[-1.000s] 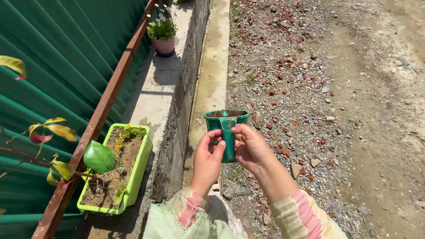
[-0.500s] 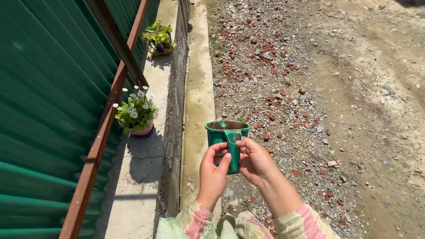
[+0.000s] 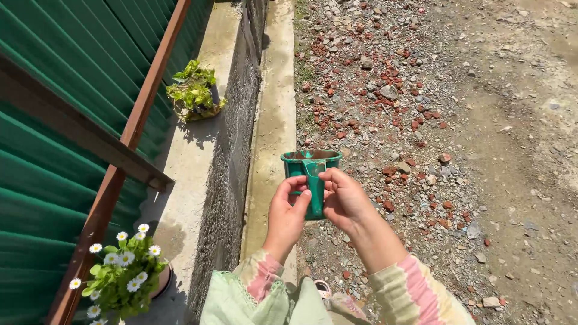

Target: Watering potted plants and refilling a bucket with water from a large tub using a mug

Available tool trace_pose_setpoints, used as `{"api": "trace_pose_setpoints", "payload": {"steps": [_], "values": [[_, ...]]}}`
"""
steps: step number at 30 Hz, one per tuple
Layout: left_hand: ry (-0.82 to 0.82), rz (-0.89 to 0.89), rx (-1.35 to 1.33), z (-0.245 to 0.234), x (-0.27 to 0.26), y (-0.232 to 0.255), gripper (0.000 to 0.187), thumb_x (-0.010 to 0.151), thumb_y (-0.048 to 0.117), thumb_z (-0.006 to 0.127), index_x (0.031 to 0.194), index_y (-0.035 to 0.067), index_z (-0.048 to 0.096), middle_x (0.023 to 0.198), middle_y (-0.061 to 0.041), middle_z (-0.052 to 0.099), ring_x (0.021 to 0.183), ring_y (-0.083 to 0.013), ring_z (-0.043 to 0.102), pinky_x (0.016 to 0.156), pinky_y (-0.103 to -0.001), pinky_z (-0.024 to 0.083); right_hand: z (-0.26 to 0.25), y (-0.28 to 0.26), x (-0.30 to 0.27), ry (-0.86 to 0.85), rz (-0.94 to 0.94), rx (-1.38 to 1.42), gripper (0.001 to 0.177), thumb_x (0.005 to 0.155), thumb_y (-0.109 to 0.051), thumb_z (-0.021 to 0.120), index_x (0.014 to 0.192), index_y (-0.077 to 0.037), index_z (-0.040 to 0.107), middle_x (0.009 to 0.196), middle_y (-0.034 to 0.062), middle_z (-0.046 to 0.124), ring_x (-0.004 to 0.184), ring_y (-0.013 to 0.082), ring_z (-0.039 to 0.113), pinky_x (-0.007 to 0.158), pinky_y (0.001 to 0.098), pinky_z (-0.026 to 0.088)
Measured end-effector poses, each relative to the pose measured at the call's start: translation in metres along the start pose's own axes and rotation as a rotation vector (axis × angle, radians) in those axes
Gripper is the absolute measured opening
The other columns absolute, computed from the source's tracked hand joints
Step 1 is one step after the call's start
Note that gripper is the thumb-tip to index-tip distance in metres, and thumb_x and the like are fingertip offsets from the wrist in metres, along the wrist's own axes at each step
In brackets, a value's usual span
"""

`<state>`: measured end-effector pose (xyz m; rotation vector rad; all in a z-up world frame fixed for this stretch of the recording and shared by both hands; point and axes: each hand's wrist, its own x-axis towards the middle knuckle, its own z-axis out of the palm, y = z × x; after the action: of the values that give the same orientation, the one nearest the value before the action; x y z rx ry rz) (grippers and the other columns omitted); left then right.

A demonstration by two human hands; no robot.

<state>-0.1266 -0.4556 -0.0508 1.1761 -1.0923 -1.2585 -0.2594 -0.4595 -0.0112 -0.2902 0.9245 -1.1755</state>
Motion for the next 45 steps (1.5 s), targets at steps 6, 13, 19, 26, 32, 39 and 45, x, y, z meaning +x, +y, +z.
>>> {"api": "trace_pose_setpoints", "payload": {"steps": [6, 13, 19, 26, 32, 39, 45], "values": [[0.020, -0.017, 0.011, 0.047, 0.157, -0.005, 0.032, 0.091, 0.009, 0.069, 0.124, 0.008, 0.068, 0.100, -0.005, 0.068, 0.079, -0.0090, 0.061, 0.060, -0.020, 0.054, 0.003, -0.092, 0.146, -0.021, 0.037, -0.052, 0.024, 0.086, -0.016, 0.065, 0.105, -0.018, 0.051, 0.092, 0.0020, 0.057, 0.083, 0.0198, 0.066, 0.076, 0.0373, 0.052], [-0.037, -0.024, -0.015, 0.102, 0.378, -0.031, 0.032, 0.088, 0.007, 0.075, 0.119, 0.007, 0.070, 0.096, -0.006, 0.068, 0.079, -0.0105, 0.061, 0.065, -0.021, 0.054, 0.009, -0.209, 0.325, 0.006, 0.037, -0.087, 0.024, 0.086, -0.016, 0.064, 0.105, -0.017, 0.050, 0.093, 0.0029, 0.056, 0.082, 0.0206, 0.065, 0.075, 0.0371, 0.052], [-0.100, -0.044, -0.010, 0.171, 0.560, -0.020, 0.034, 0.083, 0.005, 0.081, 0.116, 0.005, 0.071, 0.093, -0.008, 0.070, 0.077, -0.0145, 0.066, 0.066, -0.026, 0.056, 0.020, -0.336, 0.461, 0.053, 0.027, -0.111, 0.028, 0.086, -0.014, 0.065, 0.109, -0.017, 0.049, 0.093, 0.0024, 0.056, 0.086, 0.0216, 0.065, 0.078, 0.0389, 0.051], [-0.083, -0.011, 0.098, 0.220, 0.794, -0.035, 0.032, 0.081, 0.011, 0.082, 0.112, 0.009, 0.074, 0.089, -0.005, 0.073, 0.075, -0.0117, 0.067, 0.067, -0.024, 0.055, 0.034, -0.447, 0.672, 0.022, 0.062, -0.138, 0.027, 0.086, -0.020, 0.065, 0.109, -0.017, 0.051, 0.091, 0.0016, 0.054, 0.086, 0.0219, 0.065, 0.078, 0.0398, 0.051], [0.116, -0.022, 0.269, 0.195, 1.050, -0.103, 0.031, 0.083, 0.019, 0.081, 0.111, 0.012, 0.073, 0.088, -0.006, 0.075, 0.077, -0.0165, 0.072, 0.069, -0.029, 0.057, 0.048, -0.516, 0.908, -0.043, 0.133, -0.204, 0.024, 0.083, -0.025, 0.068, 0.102, -0.015, 0.056, 0.082, -0.0002, 0.054, 0.079, 0.0206, 0.066, 0.077, 0.0372, 0.052], [0.354, -0.058, 0.404, 0.220, 1.254, -0.045, 0.045, 0.087, 0.034, 0.077, 0.127, 0.013, 0.069, 0.116, -0.015, 0.073, 0.103, -0.0286, 0.074, 0.090, -0.038, 0.059, 0.089, -0.571, 1.177, 0.020, 0.095, -0.241, 0.024, 0.080, -0.032, 0.072, 0.093, -0.014, 0.062, 0.078, 0.0020, 0.060, 0.078, 0.0247, 0.065, 0.075, 0.0362, 0.050], [0.274, -0.036, 0.236, 0.227, 1.404, 0.009, 0.067, 0.092, 0.039, 0.069, 0.150, 0.012, 0.048, 0.149, -0.023, 0.050, 0.137, -0.0427, 0.053, 0.114, -0.050, 0.045, 0.209, -0.658, 1.237, 0.070, 0.000, -0.235, 0.038, 0.082, -0.041, 0.076, 0.099, -0.010, 0.063, 0.088, 0.0079, 0.062, 0.090, 0.0275, 0.059, 0.082, 0.0394, 0.046]]}}
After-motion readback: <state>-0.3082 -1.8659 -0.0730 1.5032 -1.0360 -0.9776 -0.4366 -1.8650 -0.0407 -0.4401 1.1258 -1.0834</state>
